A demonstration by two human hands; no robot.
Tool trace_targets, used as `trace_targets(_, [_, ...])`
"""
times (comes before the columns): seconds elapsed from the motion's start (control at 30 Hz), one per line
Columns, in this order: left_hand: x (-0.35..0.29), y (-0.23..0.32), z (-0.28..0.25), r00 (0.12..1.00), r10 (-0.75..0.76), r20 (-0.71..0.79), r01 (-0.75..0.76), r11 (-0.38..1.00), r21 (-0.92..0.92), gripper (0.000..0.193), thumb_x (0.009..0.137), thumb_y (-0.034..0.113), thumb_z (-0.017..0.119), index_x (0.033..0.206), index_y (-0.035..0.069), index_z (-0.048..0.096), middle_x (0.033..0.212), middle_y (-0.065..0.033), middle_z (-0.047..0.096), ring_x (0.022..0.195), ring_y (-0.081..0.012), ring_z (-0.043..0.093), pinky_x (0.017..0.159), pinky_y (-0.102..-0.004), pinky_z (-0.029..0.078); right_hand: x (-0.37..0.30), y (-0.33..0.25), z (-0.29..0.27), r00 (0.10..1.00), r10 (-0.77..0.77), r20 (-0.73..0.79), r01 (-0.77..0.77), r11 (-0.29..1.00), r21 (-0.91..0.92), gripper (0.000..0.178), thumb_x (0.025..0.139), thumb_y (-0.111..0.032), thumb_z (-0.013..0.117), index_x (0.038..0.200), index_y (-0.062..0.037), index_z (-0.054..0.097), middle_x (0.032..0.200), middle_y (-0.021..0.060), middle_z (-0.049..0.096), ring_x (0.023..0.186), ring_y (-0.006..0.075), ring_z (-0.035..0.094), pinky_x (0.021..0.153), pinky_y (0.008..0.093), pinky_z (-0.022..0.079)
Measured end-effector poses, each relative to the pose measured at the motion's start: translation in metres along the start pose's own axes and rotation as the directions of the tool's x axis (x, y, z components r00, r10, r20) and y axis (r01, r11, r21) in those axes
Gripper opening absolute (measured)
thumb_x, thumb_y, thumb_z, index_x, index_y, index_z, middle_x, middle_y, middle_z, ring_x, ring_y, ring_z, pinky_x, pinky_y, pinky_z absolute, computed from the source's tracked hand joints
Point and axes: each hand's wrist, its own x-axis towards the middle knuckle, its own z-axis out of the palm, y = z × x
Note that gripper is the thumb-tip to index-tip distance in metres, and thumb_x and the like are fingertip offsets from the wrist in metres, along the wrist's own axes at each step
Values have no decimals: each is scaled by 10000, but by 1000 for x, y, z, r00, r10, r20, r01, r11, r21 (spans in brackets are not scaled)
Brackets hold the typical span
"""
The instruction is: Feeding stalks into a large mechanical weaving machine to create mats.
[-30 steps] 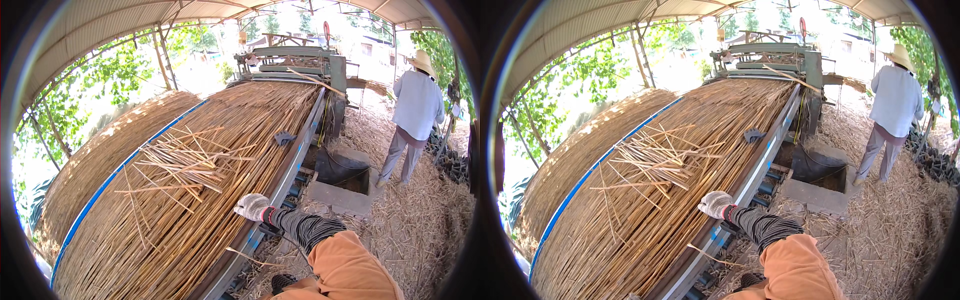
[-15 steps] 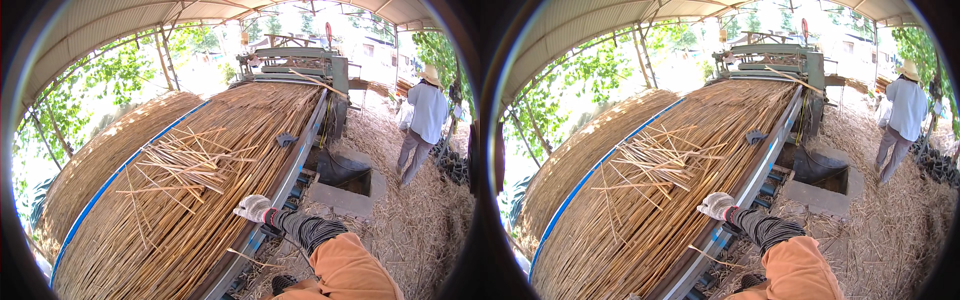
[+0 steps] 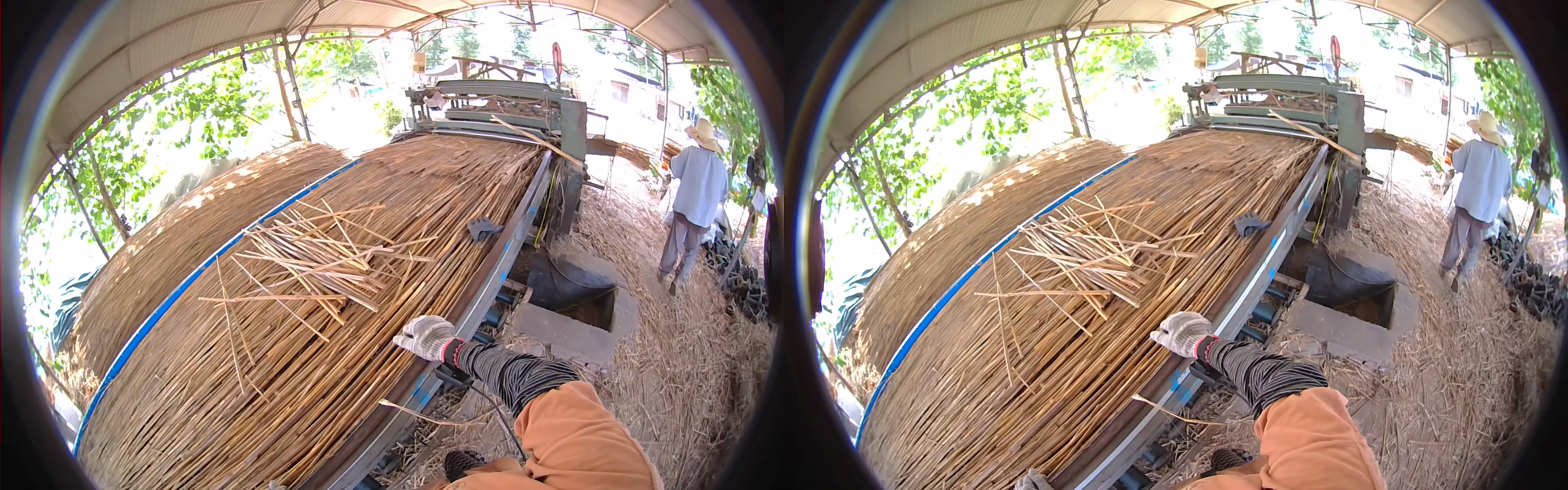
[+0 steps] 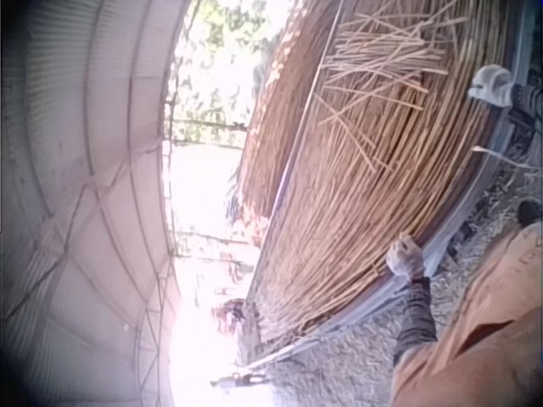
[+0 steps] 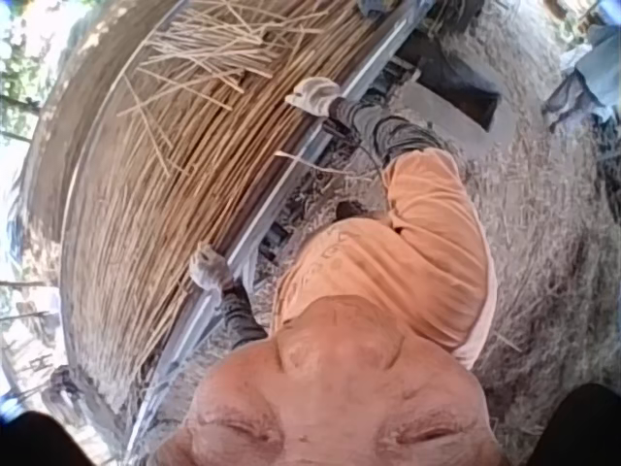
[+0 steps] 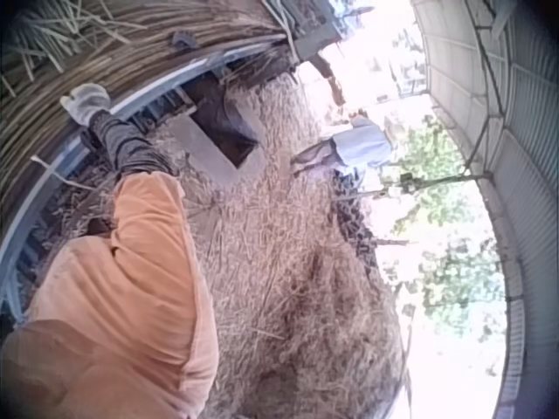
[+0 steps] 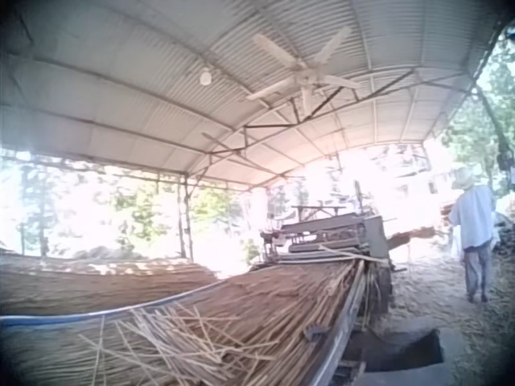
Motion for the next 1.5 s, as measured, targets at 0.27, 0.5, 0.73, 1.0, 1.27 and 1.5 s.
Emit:
trace_targets(0.27, [0,0,2,999,20,-40,-20,1000,17,357,975,360,584,873,79,779,874,-171,739,799,-359,689,738,-489,533,1,-6,-8,989,66,131,-66,998,-6,635,1019,-577,499,1208,-14,723,1133,170,744,1053,359,698,925,477,541])
trace_targets(0.5, [1,1,3,994,45,-103,-47,999,-17,396,976,371,587,796,60,752,845,-176,730,767,-363,678,712,-497,522,0,-5,-7,993,52,110,-54,998,13,633,1025,-568,494,1200,-9,731,1076,166,761,1001,356,713,893,470,555])
trace_targets(0.73, [0,-1,6,996,17,-85,-17,1000,0,414,977,391,590,796,59,759,846,-180,731,777,-368,680,724,-498,526,0,-3,-6,995,32,94,-33,999,8,624,1016,-566,507,1179,-12,741,1056,179,759,985,359,717,878,478,553])
trace_targets(1.0, [-1,-2,5,988,54,-143,-56,998,-12,402,980,405,586,853,75,778,881,-173,738,830,-364,684,771,-494,528,1,-2,-2,998,16,66,-17,1000,11,617,1011,-562,519,1161,-9,747,1025,179,761,958,356,721,860,477,554])
trace_targets(1.27, [-1,0,3,998,-7,-56,7,1000,-8,382,972,398,589,857,85,775,892,-150,742,837,-351,685,776,-489,529,-1,-2,-5,998,16,59,-17,1000,23,602,1013,-557,525,1159,-19,751,974,166,767,886,331,729,817,462,563])
trace_targets(1.5, [-3,0,6,997,-12,-77,12,1000,0,395,973,406,578,842,85,768,908,-148,742,846,-354,682,787,-487,526,-2,-4,-8,997,37,66,-40,999,34,597,1011,-556,533,1159,-20,751,956,162,767,869,326,730,801,458,567])
